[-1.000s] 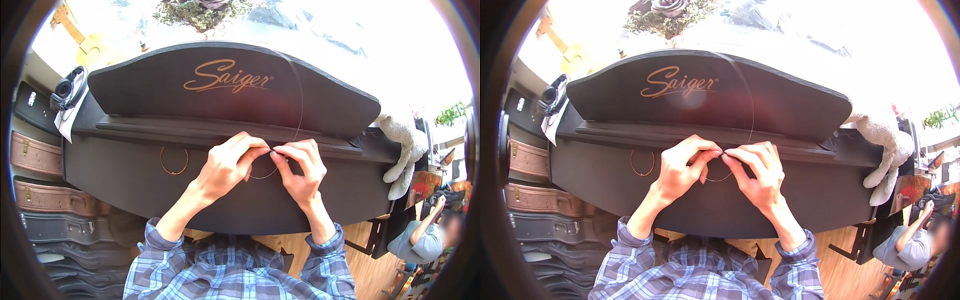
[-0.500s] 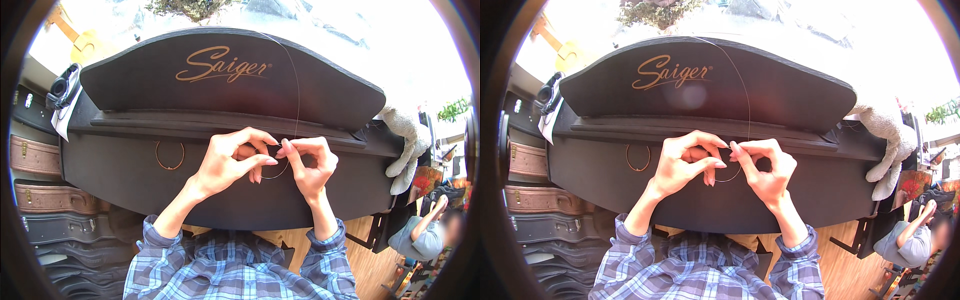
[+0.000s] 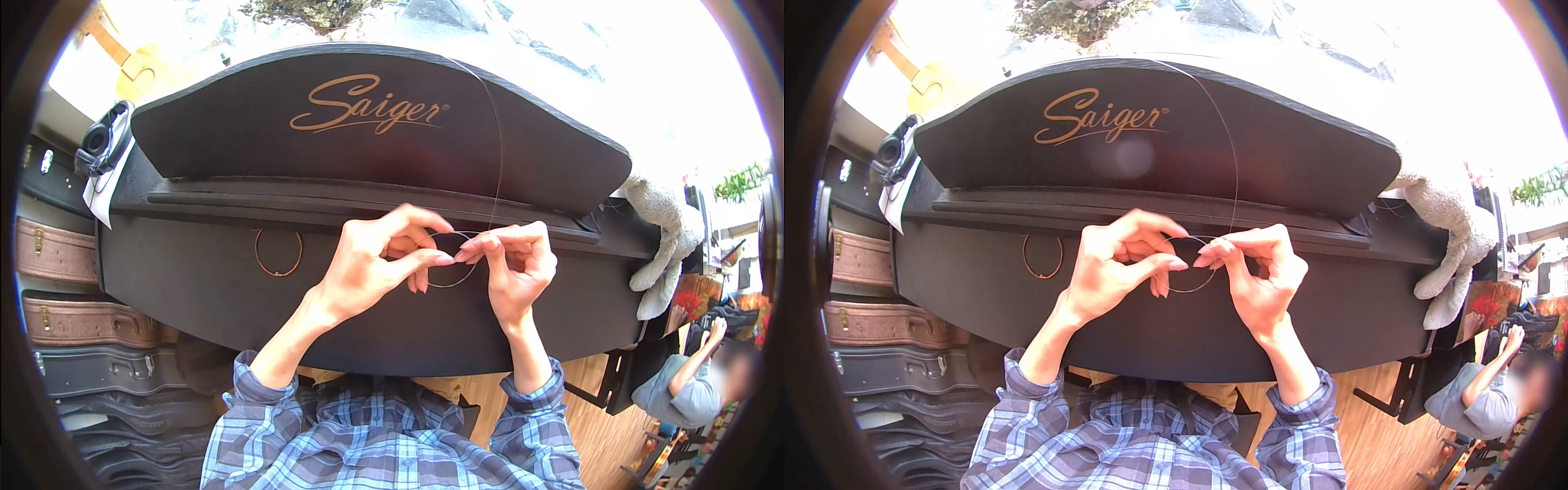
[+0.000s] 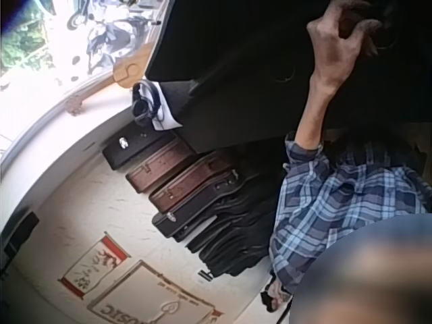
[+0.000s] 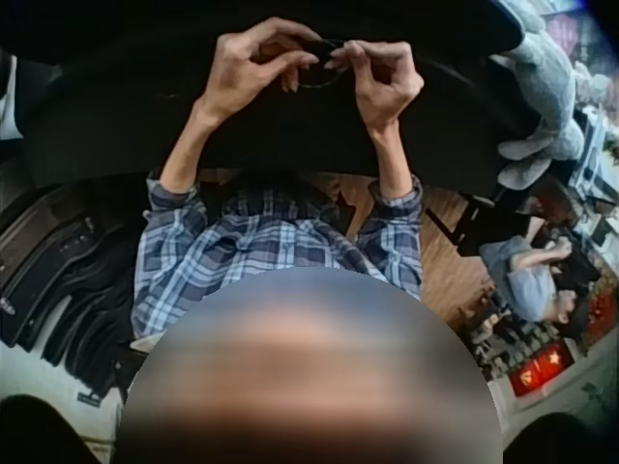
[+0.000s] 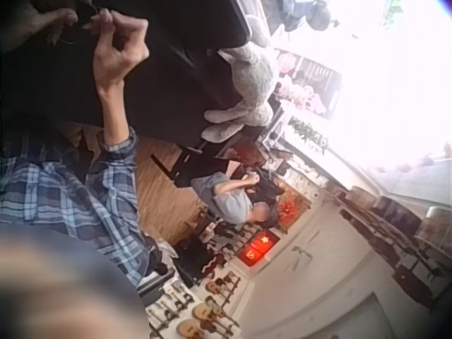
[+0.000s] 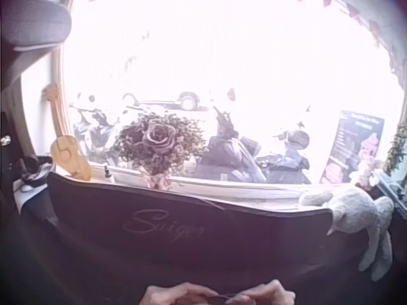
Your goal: The person ties a knot in a thin wire or string using both hands. They form loops, pull the ends through, and tighten the knot repeatedly over the course of the clip.
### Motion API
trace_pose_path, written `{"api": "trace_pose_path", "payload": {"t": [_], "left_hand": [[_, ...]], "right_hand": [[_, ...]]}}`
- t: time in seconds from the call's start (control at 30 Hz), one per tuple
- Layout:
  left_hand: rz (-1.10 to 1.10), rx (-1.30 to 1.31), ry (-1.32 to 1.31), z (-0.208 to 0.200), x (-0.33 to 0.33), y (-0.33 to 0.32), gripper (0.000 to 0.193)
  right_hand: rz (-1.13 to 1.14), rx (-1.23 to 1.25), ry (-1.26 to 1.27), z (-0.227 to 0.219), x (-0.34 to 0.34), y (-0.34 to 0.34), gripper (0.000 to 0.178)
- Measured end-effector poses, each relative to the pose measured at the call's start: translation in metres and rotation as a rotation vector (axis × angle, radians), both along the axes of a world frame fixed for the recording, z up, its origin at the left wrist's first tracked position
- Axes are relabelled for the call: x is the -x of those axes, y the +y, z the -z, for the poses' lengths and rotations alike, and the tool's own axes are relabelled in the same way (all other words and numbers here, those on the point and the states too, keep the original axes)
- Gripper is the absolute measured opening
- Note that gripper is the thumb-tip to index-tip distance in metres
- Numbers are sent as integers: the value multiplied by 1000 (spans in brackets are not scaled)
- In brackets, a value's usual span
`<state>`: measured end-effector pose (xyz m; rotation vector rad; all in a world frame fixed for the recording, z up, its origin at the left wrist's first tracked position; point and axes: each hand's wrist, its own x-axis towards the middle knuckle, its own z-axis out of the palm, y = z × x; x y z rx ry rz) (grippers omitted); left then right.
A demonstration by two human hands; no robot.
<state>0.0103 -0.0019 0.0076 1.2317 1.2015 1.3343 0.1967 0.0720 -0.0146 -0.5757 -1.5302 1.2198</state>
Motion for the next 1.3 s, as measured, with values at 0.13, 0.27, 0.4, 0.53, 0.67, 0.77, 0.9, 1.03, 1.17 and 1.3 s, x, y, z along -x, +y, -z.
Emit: {"api": "trace_pose_path", "payload": {"t": [0.13, 0.27, 0.4, 0.53, 0.67, 0.77, 0.9, 1.03, 1.17, 1.3], "left_hand": [[-19, 12, -28, 2, 0, 2, 14], [-63, 16, 4, 3, 0, 1, 12], [-100, -4, 2, 2, -1, 0, 10], [-139, -36, 60, 3, -1, 1, 9], [-162, -53, 90, 4, -1, 1, 9], [-172, -54, 109, 4, -2, 1, 9], [-162, -51, 76, 3, -1, 1, 9], [-106, -2, -73, 2, 1, 1, 9], [-98, -12, -88, 3, -1, 2, 11], [-109, -19, -51, 5, -3, 2, 8]], "right_hand": [[6, -28, -120, -2, 1, 2, 8], [32, -60, -277, -3, 3, 2, 8], [36, -160, -284, -1, 6, 2, 8], [37, -328, -387, 0, 6, 4, 8], [25, -429, -453, -3, 6, 4, 10], [25, -475, -478, -3, 7, 4, 12], [24, -510, -501, -3, 8, 3, 17], [9, -465, -462, -3, 8, 4, 22], [-19, -496, -470, -4, 7, 4, 24], [-39, -509, -492, -5, 7, 5, 28]]}}
